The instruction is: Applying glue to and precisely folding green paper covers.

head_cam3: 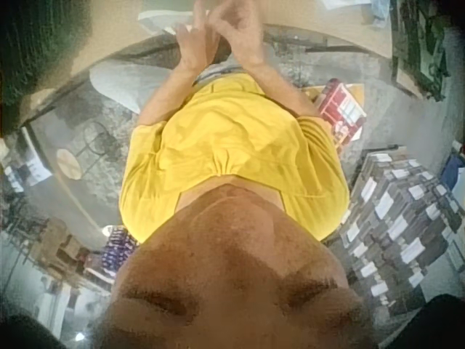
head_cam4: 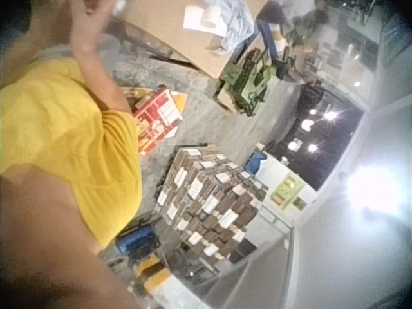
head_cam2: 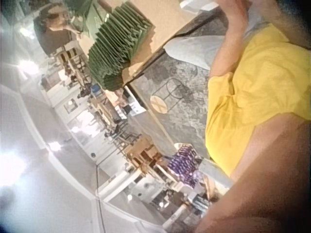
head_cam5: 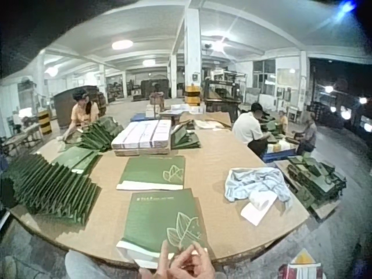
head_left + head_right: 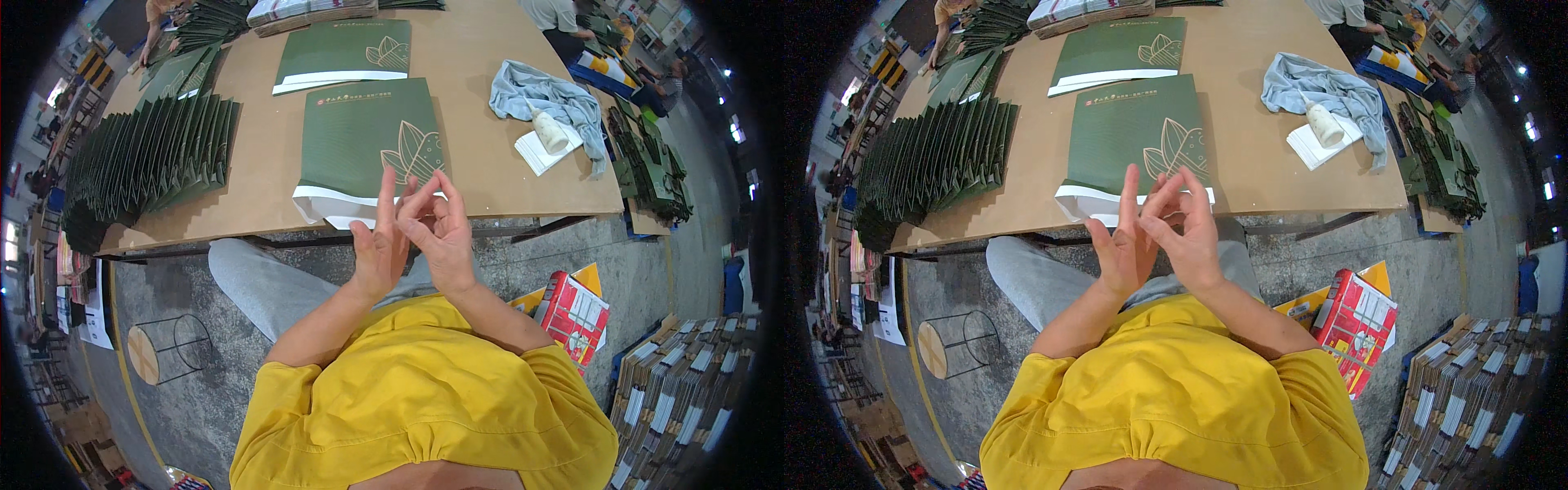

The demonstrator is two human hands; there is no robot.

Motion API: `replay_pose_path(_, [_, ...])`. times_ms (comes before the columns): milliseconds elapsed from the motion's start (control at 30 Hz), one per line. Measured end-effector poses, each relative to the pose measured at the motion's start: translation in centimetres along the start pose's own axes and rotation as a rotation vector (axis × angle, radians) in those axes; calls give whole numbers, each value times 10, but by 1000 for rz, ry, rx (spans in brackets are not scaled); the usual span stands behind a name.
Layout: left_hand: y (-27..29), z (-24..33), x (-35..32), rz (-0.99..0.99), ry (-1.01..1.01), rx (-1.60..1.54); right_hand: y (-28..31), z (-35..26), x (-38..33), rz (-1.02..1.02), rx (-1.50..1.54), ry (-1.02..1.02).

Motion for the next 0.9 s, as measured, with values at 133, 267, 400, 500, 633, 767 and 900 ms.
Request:
replay_pose_path(133, [-4,-7,-6,21,-47,158,0,5,-3,3,-70,6])
replay_pose_path(267, [-9,-15,-17,-8,-56,416,10,12,-5,52,-111,-65])
replay_pose_path(400, [-12,-25,-22,-62,-41,374,20,14,-1,99,-87,-91])
replay_pose_path(500, [-9,-27,-17,-46,27,273,21,10,-2,50,45,-89])
replay_pose_path(633, [5,-24,-7,44,39,157,27,-18,-2,94,-515,271])
replay_pose_path(767, [11,-37,-12,26,71,232,4,-12,-10,-80,-456,182])
replay_pose_path(900, [10,-41,-17,42,42,219,9,16,-16,-71,-233,-25])
Point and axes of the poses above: each hand's wrist, its own x-axis towards the middle knuckle, its own y-axis out of the back of the hand, z = x × y, the point moved 8 cm from there along x, towards the middle knuckle, and after that the axes turned 2 degrees about y, right-handed, at the moved point
